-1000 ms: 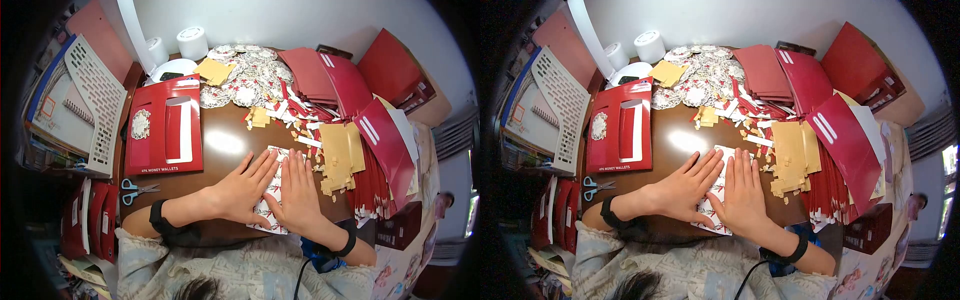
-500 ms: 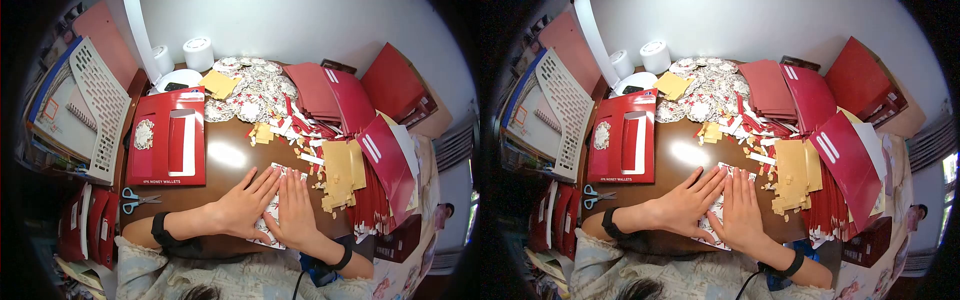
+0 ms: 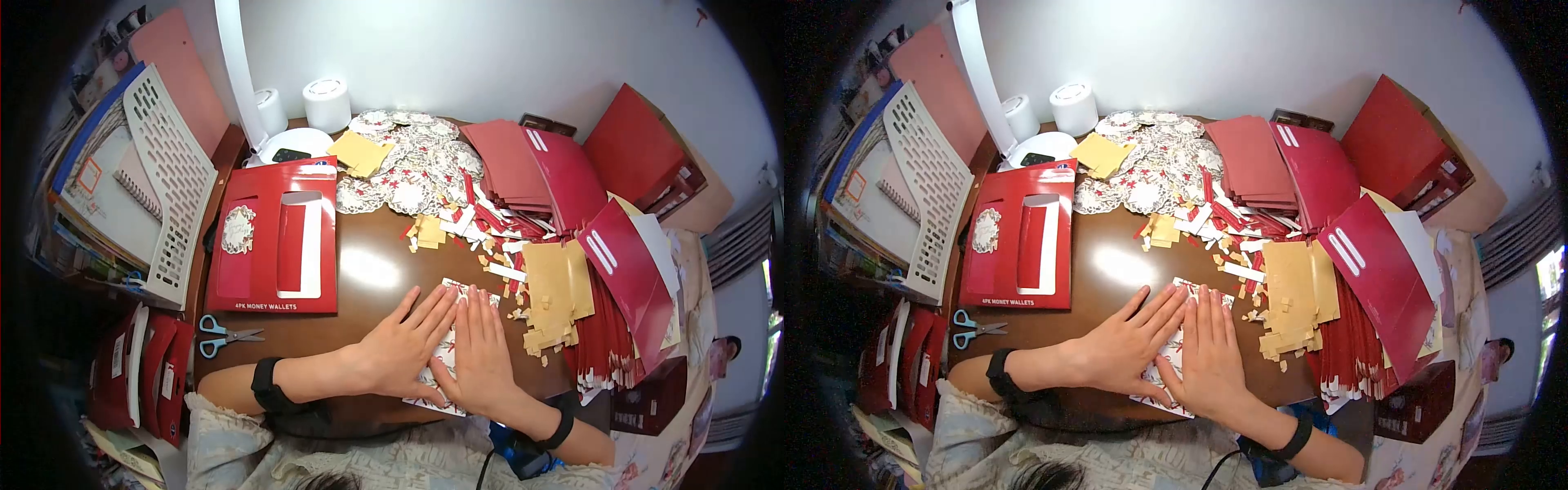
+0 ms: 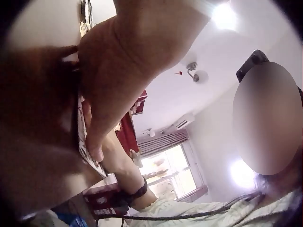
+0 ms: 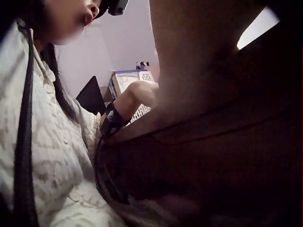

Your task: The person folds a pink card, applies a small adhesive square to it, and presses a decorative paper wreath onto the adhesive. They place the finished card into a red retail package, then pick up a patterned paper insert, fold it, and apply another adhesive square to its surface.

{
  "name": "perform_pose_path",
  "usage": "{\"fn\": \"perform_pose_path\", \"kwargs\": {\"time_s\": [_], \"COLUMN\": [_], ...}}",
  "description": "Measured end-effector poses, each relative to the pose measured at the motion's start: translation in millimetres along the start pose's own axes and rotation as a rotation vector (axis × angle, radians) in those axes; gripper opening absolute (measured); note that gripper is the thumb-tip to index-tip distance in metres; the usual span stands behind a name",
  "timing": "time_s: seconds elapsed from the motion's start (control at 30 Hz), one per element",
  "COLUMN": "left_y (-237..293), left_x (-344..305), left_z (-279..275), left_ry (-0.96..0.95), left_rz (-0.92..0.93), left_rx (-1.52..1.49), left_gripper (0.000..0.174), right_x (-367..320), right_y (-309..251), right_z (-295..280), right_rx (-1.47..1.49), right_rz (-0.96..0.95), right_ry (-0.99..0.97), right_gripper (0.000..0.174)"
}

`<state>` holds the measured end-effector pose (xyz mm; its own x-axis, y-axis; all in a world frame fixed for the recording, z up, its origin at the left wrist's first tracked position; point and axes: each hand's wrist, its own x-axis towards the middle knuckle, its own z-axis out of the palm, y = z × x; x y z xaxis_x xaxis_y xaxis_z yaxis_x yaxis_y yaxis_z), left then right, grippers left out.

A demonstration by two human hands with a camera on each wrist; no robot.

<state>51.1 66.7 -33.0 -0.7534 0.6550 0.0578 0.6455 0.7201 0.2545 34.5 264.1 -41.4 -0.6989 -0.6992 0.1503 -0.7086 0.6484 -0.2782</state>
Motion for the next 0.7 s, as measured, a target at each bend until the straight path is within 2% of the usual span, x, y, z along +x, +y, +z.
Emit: {"fn": "perform_pose_path", "kwargs": {"time_s": [0.17, 0.27, 0.33, 0.57, 0.7], "left_y": [-1.5, -8.9, -12.0, -15.2, -14.6], "left_x": [1.1, 5.9, 9.0, 8.5, 7.6], "left_z": [-5.9, -15.8, -18.8, -0.8, -1.6], "left_ry": [-0.008, -0.048, 0.013, 0.021, 0.019], "left_rz": [0.000, -0.003, -0.003, 0.024, 0.041], "left_rx": [0.015, -0.089, -0.050, -0.045, -0.014], "left_gripper": [0.121, 0.120, 0.119, 0.116, 0.124], "right_x": [0.5, -0.3, -0.7, -1.2, -2.3], "right_y": [-0.3, 1.0, 1.0, 1.5, 1.2], "right_z": [-0.1, 1.4, -0.8, 0.0, 0.6], "right_rx": [-0.061, -0.045, -0.039, -0.070, -0.075], "right_rz": [0.012, 0.001, -0.004, -0.016, -0.023], "right_ry": [-0.032, -0.026, -0.028, -0.027, -0.010], "right_gripper": [0.088, 0.089, 0.090, 0.090, 0.089]}}
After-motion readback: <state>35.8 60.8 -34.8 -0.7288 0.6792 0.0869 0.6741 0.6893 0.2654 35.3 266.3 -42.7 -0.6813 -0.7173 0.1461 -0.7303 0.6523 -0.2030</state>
